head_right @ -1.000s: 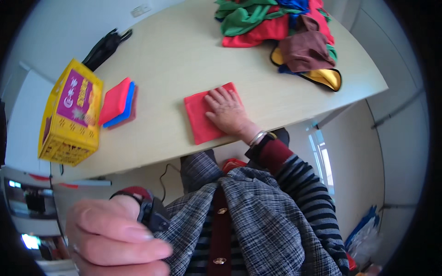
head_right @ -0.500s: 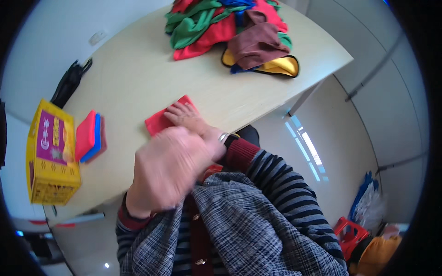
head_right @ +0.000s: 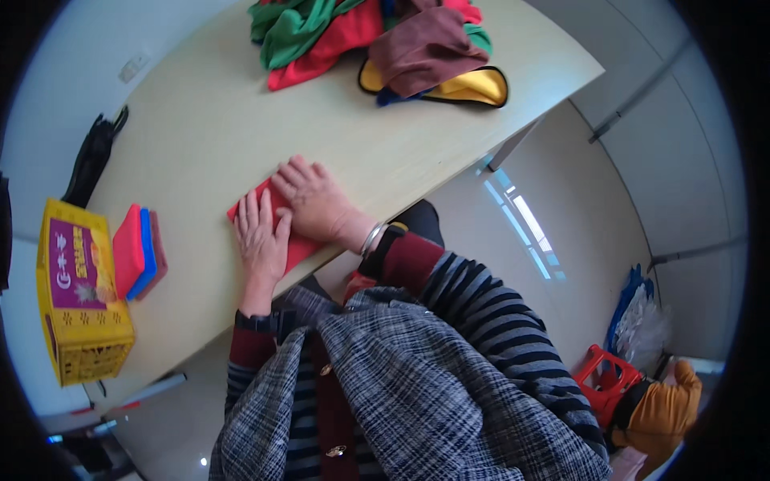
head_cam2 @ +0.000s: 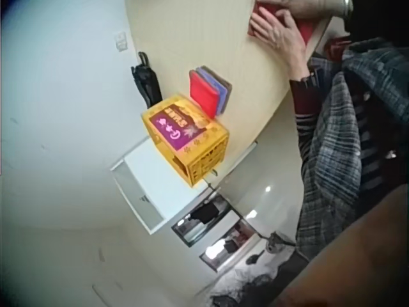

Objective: Folding and stacking various colored cloths on a table.

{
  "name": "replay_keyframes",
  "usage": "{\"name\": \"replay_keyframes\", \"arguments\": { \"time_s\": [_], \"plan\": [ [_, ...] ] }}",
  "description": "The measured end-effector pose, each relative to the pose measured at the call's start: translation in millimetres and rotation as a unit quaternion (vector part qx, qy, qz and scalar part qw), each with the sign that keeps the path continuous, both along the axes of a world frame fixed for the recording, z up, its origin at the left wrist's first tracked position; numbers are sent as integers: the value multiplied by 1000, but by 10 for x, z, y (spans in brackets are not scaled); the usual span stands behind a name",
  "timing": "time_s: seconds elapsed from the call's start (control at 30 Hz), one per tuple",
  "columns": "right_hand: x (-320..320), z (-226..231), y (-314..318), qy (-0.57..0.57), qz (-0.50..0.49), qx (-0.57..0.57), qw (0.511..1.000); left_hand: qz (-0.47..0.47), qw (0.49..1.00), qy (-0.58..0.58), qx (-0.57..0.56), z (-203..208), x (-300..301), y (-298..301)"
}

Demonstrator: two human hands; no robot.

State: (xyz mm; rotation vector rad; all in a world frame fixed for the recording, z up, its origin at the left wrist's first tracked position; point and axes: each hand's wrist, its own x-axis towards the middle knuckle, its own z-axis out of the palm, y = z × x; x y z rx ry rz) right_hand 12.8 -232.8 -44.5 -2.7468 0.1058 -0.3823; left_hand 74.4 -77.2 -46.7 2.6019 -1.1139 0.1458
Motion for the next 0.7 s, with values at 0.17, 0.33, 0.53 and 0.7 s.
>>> {"name": "replay_keyframes", "arguments": {
  "time_s": [0.17,0.33,0.53,0.7],
  "plan": [
    [5,-134,-146,-21,-33,-9,999,37,999,-14,18,-32,33,36],
    [-59,-159,-121,-28,-54,-11,998,77,997,15,-7,-79,42,197],
    [-282,-92,-222,0,-96,-13,995,132,990,29,37,18,-38,462],
    [-329,48,73,-33,-54,-66,996,32,999,-20,-8,217,-429,295]
  ]
}}
